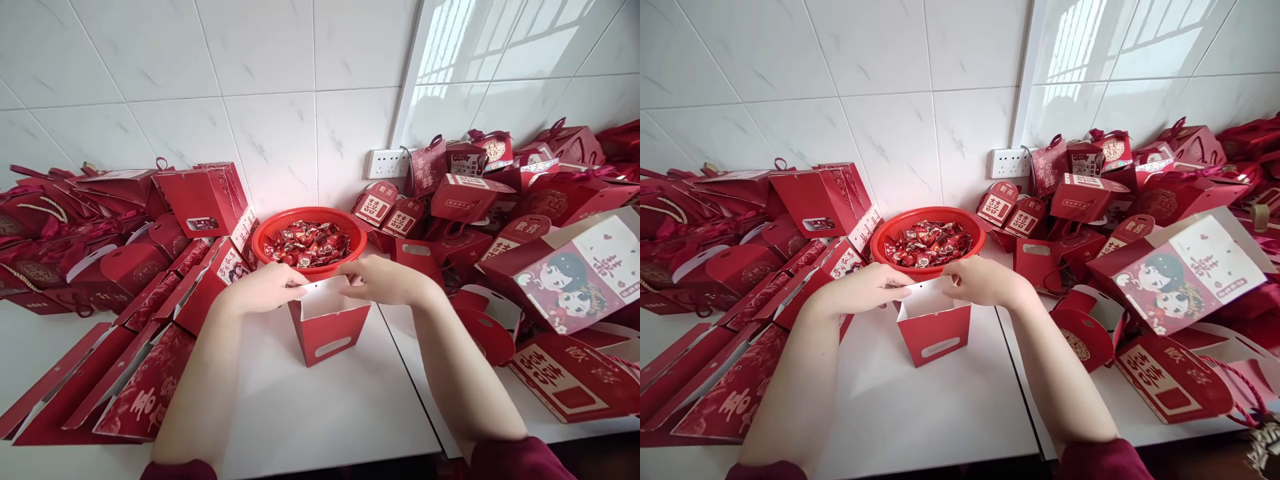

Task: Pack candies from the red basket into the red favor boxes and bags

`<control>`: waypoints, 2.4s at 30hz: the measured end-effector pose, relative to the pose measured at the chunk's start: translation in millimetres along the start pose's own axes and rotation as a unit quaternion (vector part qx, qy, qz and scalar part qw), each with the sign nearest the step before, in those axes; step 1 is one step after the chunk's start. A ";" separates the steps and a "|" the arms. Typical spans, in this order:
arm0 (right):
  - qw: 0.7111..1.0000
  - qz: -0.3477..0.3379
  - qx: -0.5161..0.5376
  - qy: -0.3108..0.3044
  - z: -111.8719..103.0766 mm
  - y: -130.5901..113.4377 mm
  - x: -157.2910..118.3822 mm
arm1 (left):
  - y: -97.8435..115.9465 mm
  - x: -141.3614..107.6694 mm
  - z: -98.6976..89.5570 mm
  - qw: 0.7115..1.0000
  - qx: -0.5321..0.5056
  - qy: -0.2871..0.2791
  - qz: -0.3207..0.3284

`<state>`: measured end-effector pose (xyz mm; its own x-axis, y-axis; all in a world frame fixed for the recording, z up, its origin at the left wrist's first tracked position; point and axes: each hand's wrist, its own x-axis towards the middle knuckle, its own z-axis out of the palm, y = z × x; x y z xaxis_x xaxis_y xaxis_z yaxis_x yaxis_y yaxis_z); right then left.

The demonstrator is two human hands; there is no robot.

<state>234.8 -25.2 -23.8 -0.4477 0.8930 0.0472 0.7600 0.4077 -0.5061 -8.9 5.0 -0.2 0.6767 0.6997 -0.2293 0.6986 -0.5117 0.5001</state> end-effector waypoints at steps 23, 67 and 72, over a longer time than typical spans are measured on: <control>0.983 0.136 -0.121 -0.027 -13.6 71.6 170.4 | -9.5 -3.8 -0.9 0.999 0.002 0.042 -0.003; 0.964 -0.057 0.035 0.257 -6.5 39.0 57.6 | -6.4 0.6 1.6 0.999 0.007 0.038 -0.006; 0.957 -0.127 0.138 0.221 -16.3 13.5 33.2 | -10.7 3.2 2.3 0.999 0.012 0.035 -0.004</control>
<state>237.9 13.1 -15.0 -0.3119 0.7899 0.5280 0.4717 0.6111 -0.6356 -13.7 11.7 -8.2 0.6541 0.7360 -0.1743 0.7097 -0.5175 0.4780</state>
